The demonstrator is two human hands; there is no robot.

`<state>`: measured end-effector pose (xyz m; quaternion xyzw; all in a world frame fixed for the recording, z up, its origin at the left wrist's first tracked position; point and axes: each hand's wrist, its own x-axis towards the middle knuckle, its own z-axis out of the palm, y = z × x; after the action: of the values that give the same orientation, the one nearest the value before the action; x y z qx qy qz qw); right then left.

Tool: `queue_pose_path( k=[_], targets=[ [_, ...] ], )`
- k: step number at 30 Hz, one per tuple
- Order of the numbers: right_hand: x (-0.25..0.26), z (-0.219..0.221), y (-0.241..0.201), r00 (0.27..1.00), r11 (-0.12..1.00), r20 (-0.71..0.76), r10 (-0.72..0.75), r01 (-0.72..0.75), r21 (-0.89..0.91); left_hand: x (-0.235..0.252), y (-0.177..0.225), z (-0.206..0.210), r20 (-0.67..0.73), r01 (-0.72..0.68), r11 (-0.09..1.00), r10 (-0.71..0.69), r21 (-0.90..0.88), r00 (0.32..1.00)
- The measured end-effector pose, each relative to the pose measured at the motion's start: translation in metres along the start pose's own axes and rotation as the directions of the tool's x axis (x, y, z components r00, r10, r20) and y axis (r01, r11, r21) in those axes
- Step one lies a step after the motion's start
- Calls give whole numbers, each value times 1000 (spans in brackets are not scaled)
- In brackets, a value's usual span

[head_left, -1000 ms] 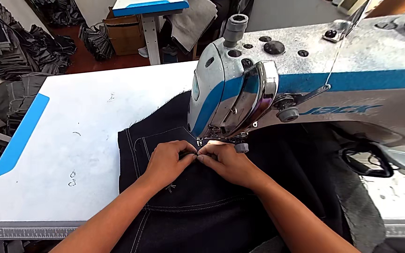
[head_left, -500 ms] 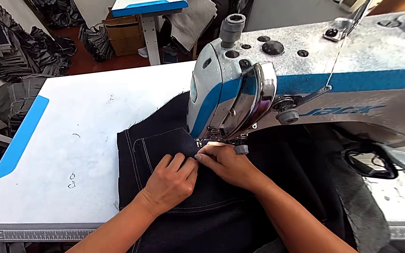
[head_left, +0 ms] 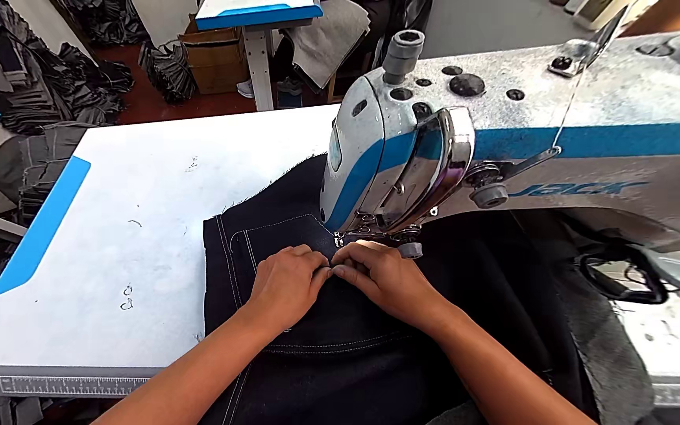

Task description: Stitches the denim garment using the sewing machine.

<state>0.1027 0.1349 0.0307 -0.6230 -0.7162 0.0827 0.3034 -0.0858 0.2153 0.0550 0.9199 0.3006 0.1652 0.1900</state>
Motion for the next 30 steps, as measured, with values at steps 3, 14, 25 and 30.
queue_pose_path(
  k=[3,14,25,30],
  targets=[
    [0,-6,-5,993,989,21,-118,120,-85,-5,-5,9,-81,-145,985,152,89,985],
    [0,-14,-4,975,969,50,-216,221,-114,-87,-50,-21,-118,-275,904,328,326,937],
    [-1,-15,-2,960,946,21,-281,280,-166,-72,-59,-30,-45,-478,790,533,384,845],
    [-3,-14,-2,868,845,-40,-495,470,-253,-66,-74,-43,-14,-590,658,673,468,739]
  ],
)
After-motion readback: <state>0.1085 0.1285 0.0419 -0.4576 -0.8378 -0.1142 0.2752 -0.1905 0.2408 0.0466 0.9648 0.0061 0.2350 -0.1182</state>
